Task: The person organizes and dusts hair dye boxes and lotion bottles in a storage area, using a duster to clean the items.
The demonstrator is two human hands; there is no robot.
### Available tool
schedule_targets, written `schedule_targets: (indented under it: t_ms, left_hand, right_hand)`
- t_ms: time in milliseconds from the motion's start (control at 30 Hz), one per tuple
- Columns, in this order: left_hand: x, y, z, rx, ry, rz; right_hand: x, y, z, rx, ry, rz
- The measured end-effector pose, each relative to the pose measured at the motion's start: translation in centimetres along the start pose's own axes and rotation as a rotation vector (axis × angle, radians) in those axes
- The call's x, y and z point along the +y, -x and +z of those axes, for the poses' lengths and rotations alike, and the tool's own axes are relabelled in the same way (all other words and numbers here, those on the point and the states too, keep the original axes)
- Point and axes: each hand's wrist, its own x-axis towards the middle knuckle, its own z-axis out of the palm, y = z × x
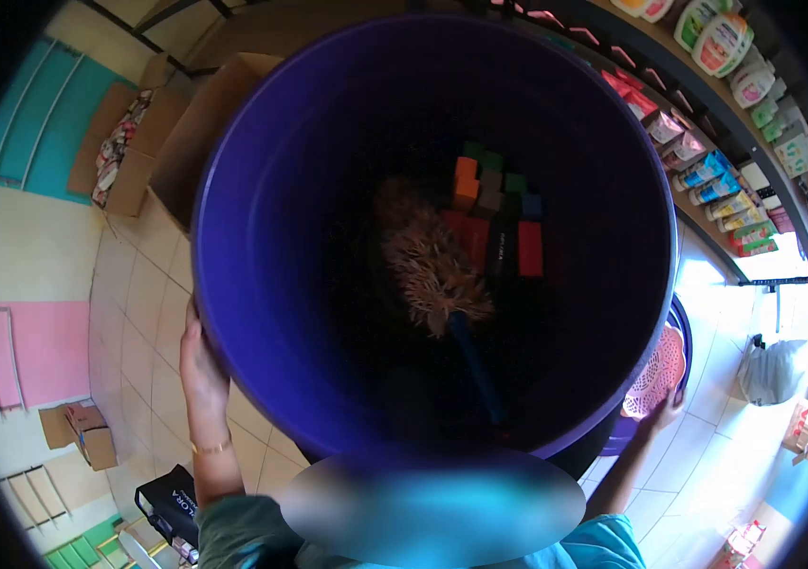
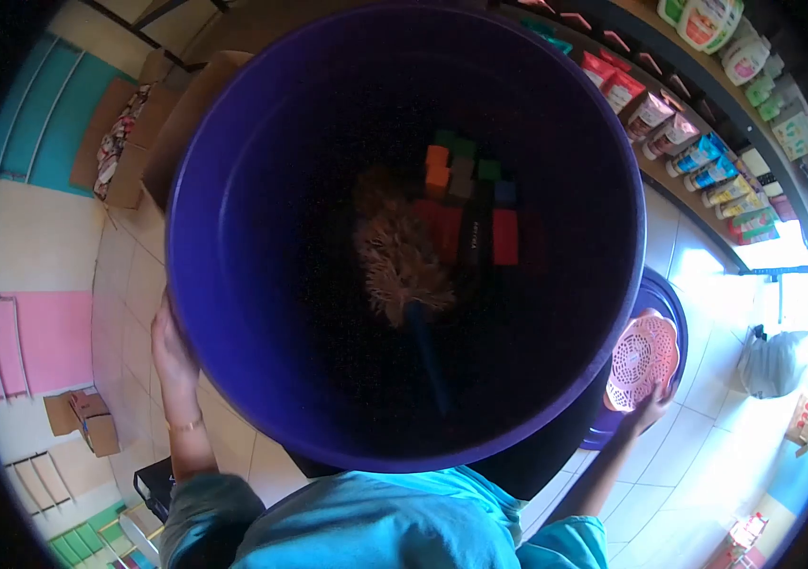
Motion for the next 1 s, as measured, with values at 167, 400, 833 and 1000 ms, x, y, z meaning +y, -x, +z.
schedule_targets:
  t_ms: [167,400,833,1000]
  left_hand:
    - [0.7,-5.4,0.6,0.044,-0.33,-0.072]
    - [0.4,-2.4,1.9,0.148,-0.127,-0.132]
    - [6.6,9.1,4.1,0.052,-1.159,-0.159]
    - [16.5,12.0,6.9,0.004,-0.751,-0.03]
  right_hand:
    - [-22.1,7.7,8.6,-0.823,-0.411,0.001]
    - [-28.1,14.1,12.3,-0.764,-0.025,0.019]
    - [-36.9,14.0,10.8,-0.66,0.908,-0.543]
    - [-41.9,23.1,5.0,-1.238,0.607,-0.573]
